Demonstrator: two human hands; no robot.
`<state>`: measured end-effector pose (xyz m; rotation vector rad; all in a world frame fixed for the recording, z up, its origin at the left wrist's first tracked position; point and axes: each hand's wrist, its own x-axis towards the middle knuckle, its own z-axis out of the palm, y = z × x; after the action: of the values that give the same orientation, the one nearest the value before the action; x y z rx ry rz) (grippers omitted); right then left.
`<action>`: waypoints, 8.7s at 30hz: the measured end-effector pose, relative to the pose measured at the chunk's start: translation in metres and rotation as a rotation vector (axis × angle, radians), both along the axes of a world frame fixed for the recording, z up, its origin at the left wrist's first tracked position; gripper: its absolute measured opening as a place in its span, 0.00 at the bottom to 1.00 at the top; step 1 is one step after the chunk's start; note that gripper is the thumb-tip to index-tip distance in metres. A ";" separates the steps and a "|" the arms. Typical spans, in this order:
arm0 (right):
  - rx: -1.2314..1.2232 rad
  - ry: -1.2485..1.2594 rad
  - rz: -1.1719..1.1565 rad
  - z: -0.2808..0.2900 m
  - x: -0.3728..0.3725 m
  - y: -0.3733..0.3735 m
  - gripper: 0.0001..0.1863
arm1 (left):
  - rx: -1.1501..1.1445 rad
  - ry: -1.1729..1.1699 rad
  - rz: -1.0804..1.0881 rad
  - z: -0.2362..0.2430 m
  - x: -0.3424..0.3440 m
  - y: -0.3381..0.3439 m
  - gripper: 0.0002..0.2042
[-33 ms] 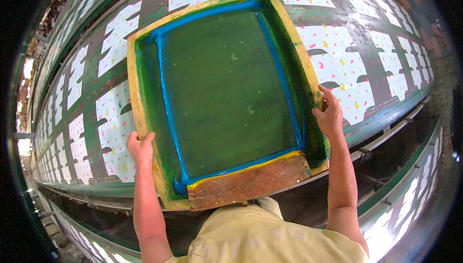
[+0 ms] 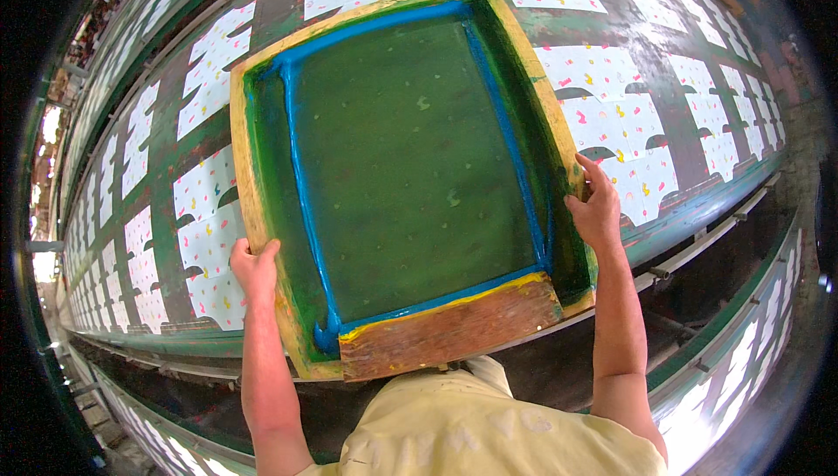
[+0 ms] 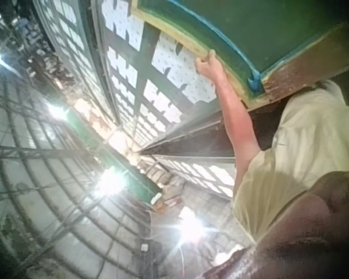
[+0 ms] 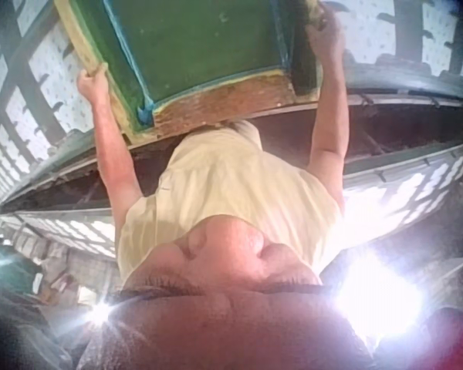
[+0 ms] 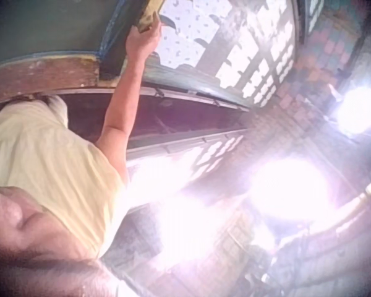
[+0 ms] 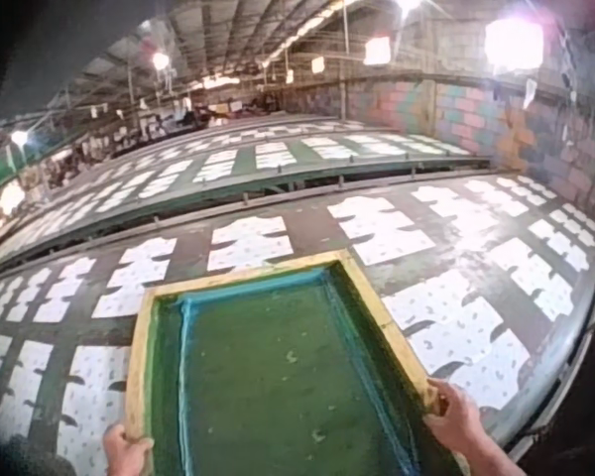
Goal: The person performs manual screen printing by repeatedly pulling a squeegee across a screen frame to transfer green ink onto white paper sheets arranged on a flatbed. The person repositions the screen between prints and continues the process across multiple sheets.
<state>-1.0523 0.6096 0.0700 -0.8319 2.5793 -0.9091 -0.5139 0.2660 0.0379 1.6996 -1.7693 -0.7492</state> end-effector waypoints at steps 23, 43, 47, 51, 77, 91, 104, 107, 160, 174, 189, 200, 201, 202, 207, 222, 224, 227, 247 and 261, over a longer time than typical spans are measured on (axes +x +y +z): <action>0.075 0.344 1.035 0.071 0.229 0.034 0.29 | 0.077 0.346 -0.206 -0.032 0.026 -0.002 0.41; 0.196 0.456 0.880 0.059 0.290 0.019 0.30 | -0.118 0.078 -0.199 -0.030 0.018 0.005 0.43; 0.141 0.543 0.895 0.042 0.278 0.002 0.32 | -0.129 0.066 -0.181 -0.027 0.015 0.007 0.42; 0.072 0.601 0.912 0.030 0.242 -0.060 0.31 | -0.163 0.041 -0.163 -0.021 0.012 0.012 0.37; 0.112 0.735 0.825 0.017 0.012 -0.498 0.25 | -0.335 -0.230 -0.216 -0.004 0.005 0.013 0.25; 0.321 0.575 1.031 0.047 0.057 -0.402 0.19 | -0.377 -0.226 -0.237 -0.014 0.010 0.011 0.26; 0.339 0.419 1.004 0.061 0.213 -0.126 0.20 | -0.370 -0.239 -0.224 -0.018 0.013 0.010 0.25; 0.313 0.395 0.986 0.060 0.246 -0.067 0.22 | -0.360 -0.230 -0.214 -0.014 0.012 0.014 0.25; -0.014 0.181 0.216 0.053 -0.016 0.016 0.43 | 0.019 -0.184 0.026 0.004 -0.016 -0.002 0.19; -0.044 0.075 -0.019 0.021 -0.250 0.124 0.42 | -0.037 0.021 -0.046 0.016 -0.250 0.096 0.14; -0.042 0.091 -0.038 -0.002 -0.442 0.236 0.44 | 0.033 -0.029 0.040 -0.005 -0.447 0.226 0.18; 0.014 0.010 0.045 0.006 -0.457 0.243 0.45 | 0.067 -0.043 0.042 -0.004 -0.460 0.230 0.17; 0.014 0.047 0.067 0.004 -0.458 0.243 0.46 | 0.079 -0.036 0.046 -0.005 -0.462 0.229 0.17; 0.022 0.064 0.079 0.003 -0.458 0.243 0.47 | 0.105 -0.031 0.055 -0.005 -0.463 0.229 0.17; 0.014 0.138 0.103 0.005 -0.452 0.248 0.46 | 0.134 -0.063 0.009 0.000 -0.463 0.230 0.16; 0.059 0.360 1.074 0.071 -0.243 0.267 0.26 | 0.083 0.274 -0.189 -0.025 -0.431 0.232 0.40; 0.067 0.385 1.056 0.075 -0.227 0.259 0.27 | 0.121 0.247 -0.157 -0.022 -0.431 0.232 0.40; 0.088 0.385 1.053 0.076 -0.203 0.234 0.26 | 0.054 0.131 -0.162 -0.019 -0.432 0.235 0.41; 0.100 0.582 0.865 0.047 -0.179 0.221 0.34 | -0.085 0.161 -0.175 -0.032 -0.435 0.234 0.40; 0.134 0.622 0.892 0.028 -0.343 -0.059 0.29 | -0.097 0.174 -0.104 -0.023 -0.438 0.245 0.37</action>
<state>-1.3955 0.5502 0.0984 -2.2149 2.1947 -0.2091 -0.9516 0.5106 0.0153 1.4442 -1.7533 -0.8166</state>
